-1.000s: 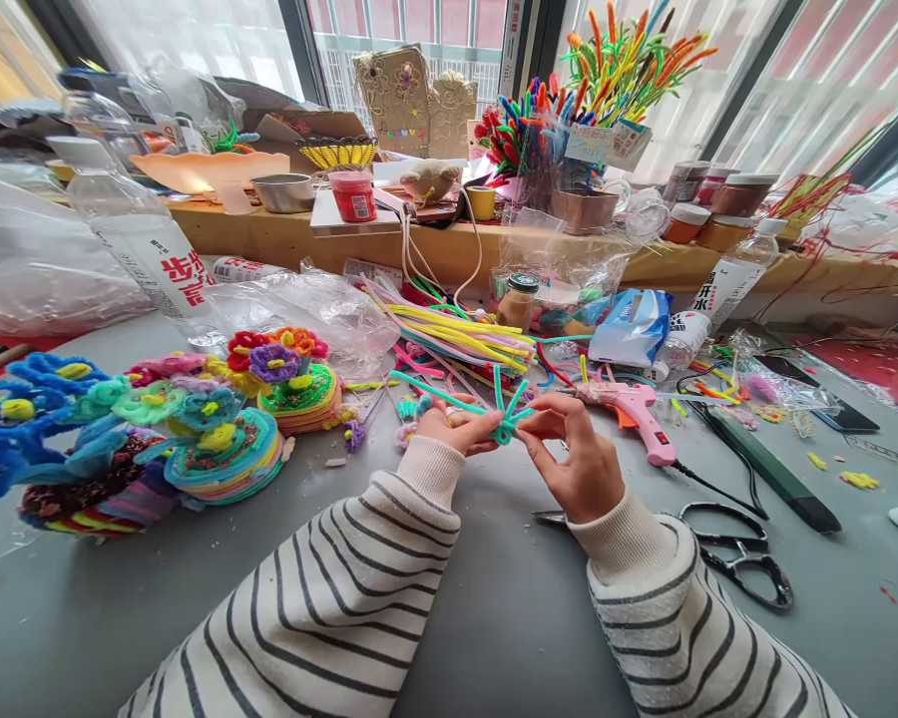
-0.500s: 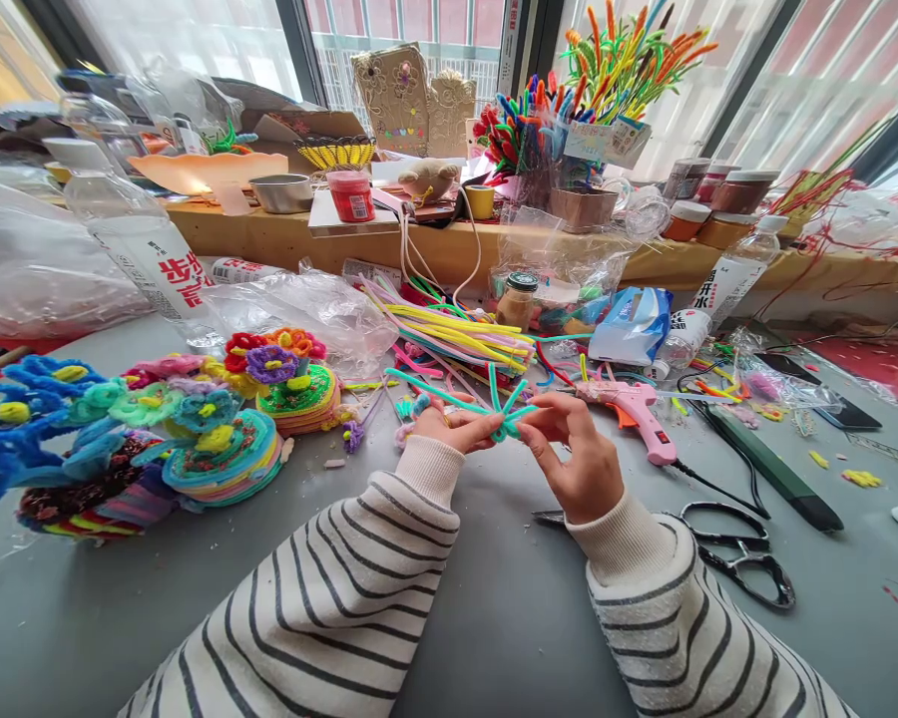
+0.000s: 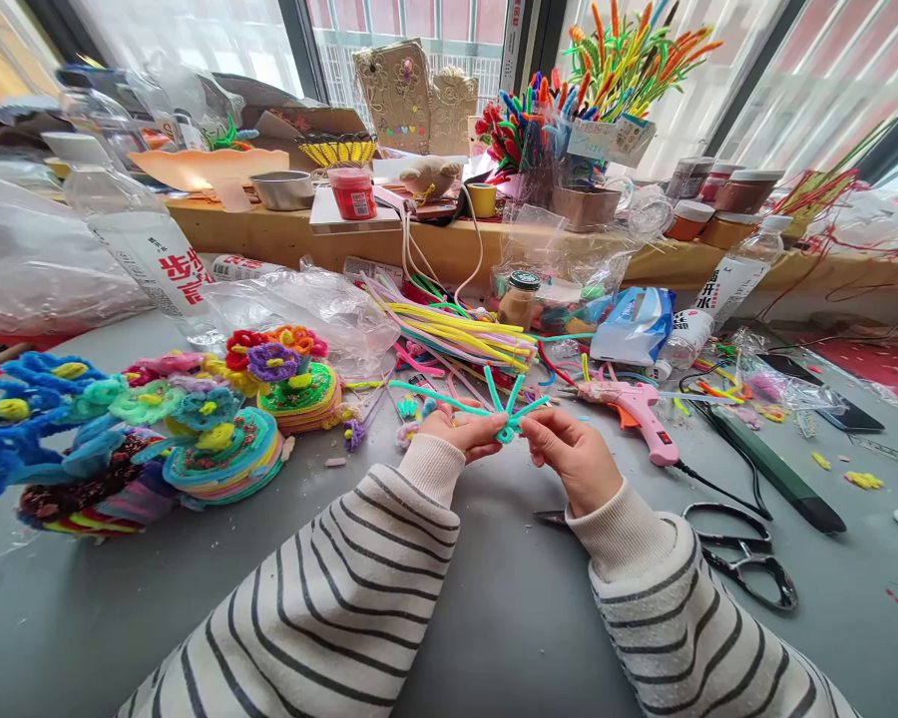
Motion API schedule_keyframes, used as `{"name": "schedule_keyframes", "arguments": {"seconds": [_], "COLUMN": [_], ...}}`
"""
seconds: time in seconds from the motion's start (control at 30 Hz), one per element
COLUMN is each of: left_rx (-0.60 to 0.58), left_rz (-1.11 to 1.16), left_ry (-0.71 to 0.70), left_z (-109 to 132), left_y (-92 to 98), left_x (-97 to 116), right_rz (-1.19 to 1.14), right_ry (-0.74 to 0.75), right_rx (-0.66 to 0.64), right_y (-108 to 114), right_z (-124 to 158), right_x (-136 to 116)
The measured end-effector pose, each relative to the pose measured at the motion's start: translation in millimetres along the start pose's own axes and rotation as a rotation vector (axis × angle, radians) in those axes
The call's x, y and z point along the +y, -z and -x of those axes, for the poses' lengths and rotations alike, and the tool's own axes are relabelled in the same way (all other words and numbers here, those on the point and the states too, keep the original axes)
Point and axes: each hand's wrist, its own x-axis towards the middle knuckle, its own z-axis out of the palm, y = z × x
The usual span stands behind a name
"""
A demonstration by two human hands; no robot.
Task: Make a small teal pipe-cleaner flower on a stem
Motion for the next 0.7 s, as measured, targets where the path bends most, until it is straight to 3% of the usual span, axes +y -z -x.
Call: {"name": "schedule_keyframes", "arguments": {"seconds": [0.33,0.7], "left_rx": [-0.099,-0.068], "left_rz": [-0.028,-0.003], "left_ry": [-0.041,0.044], "left_z": [3.1,1.3], "left_y": [0.3,1.8], "left_x": [-0.8,-0.8], "right_rz": [-0.435,-0.533], "right_ry": [-0.397,-0.479], "right_rx": [-0.053,-0.139], "right_y": [-3.8,-1.8], "right_z": [-0.6,0.1], "right_x": [-2.5,-3.4]}}
